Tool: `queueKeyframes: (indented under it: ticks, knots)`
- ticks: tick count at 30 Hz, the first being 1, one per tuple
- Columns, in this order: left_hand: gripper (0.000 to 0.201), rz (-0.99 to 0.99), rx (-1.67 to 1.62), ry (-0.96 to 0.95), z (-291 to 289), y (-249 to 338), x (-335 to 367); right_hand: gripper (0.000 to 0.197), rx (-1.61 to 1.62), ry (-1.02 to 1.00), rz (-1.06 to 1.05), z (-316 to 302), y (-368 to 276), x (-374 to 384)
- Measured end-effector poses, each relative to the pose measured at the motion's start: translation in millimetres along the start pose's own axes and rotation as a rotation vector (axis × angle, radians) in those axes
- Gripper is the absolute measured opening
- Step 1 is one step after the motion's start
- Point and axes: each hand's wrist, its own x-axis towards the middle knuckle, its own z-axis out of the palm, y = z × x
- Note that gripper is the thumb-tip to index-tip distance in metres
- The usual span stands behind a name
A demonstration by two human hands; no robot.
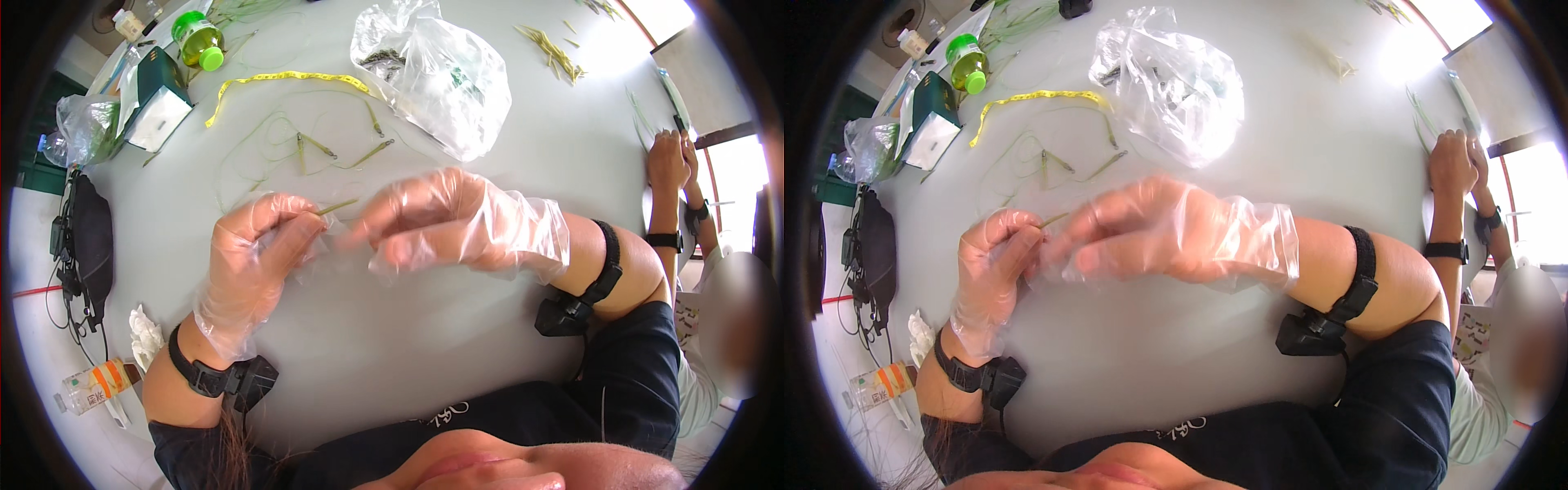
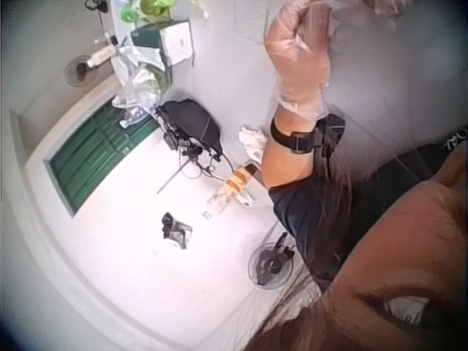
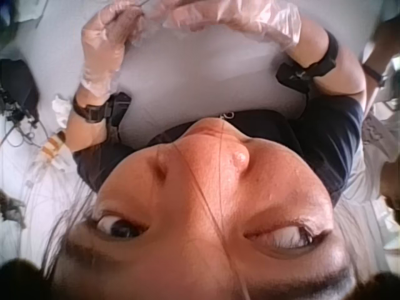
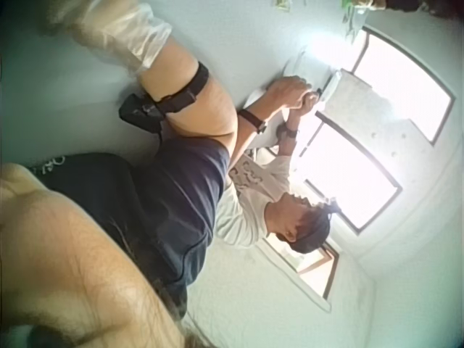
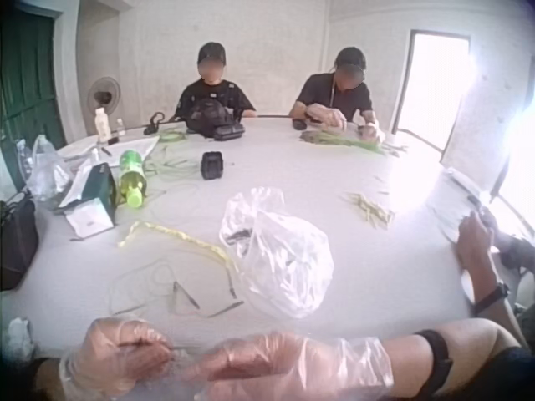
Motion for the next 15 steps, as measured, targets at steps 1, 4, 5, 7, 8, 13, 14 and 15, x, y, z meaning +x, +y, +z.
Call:
queueKeyframes:
  ticks: [1, 4, 5, 7, 8, 13, 14, 15]
  knots:
    - [0.010, 0.003, -0.002, -0.002, 1.1, 0.4, 0.4, 0.048, -0.093, -0.052, 0.039, -0.2, -1.4, -1.2]
    - [0.009, 0.087, 0.030, 0.057, 1.4, 1.1, -0.4, 0.046, -0.216, -0.004, 0.017, 3.4, -2.7, -2.3]
    - [0.009, 0.066, 0.046, 0.042, 0.3, 1.7, -0.8, 0.046, -0.216, -0.005, 0.016, 4.5, -3.8, -2.3]
    - [0.009, 0.042, 0.059, 0.028, -0.8, 1.3, -0.8, 0.042, -0.009, 0.162, 0.157, 6.2, -4.8, -1.6]
    - [0.009, 0.024, 0.046, 0.006, -1.0, 1.0, -0.1, 0.042, -0.009, 0.161, 0.158, 4.4, -3.4, -0.2]
    - [0.009, -0.036, -0.005, 0.010, 0.4, 2.7, -0.8, 0.043, -0.033, 0.081, 0.071, 3.3, -4.3, 0.4]
    - [0.008, -0.010, 0.026, 0.017, 0.2, 3.6, -0.1, 0.043, -0.035, 0.081, 0.071, 4.0, -4.6, -0.3]
    - [0.008, 0.016, 0.057, 0.024, 0.2, 4.1, 0.6, 0.043, -0.044, 0.067, 0.086, 4.2, -4.5, -0.9]
